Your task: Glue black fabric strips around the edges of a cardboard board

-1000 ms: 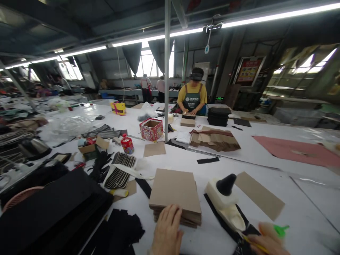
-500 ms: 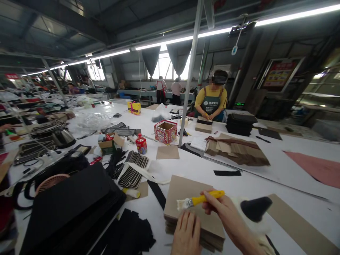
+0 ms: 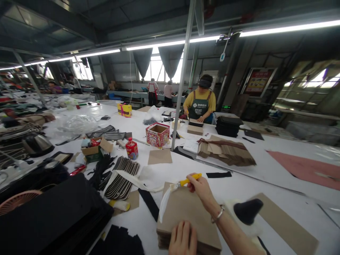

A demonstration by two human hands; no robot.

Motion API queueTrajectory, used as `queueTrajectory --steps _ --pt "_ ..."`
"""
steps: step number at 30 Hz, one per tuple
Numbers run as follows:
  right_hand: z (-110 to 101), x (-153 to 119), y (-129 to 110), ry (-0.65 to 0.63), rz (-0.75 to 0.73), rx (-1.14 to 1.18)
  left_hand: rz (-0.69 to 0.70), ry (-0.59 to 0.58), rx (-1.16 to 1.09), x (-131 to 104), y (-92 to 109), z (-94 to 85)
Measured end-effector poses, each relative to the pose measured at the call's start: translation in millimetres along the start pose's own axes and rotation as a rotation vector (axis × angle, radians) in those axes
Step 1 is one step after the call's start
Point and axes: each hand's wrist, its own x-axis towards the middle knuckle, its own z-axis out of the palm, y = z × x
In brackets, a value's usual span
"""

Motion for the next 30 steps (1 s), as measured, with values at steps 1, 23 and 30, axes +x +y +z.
queueTrajectory --steps 1,23,30 --pt "-8.5 2.0 2.1 0.011 0.004 -0.014 -0.002 -0.038 -0.011 1.1 -1.3 -1.7" --pt "-137.8 -168.9 -52.5 -0.280 -0.172 -0.575 0.150 -0.746 -0.076 73.8 -6.5 -60.9" --pt "-202.3 -220.3 -5.7 0.428 0.070 -0.234 0.256 -0.649 -0.106 106.5 -19.5 -97.5"
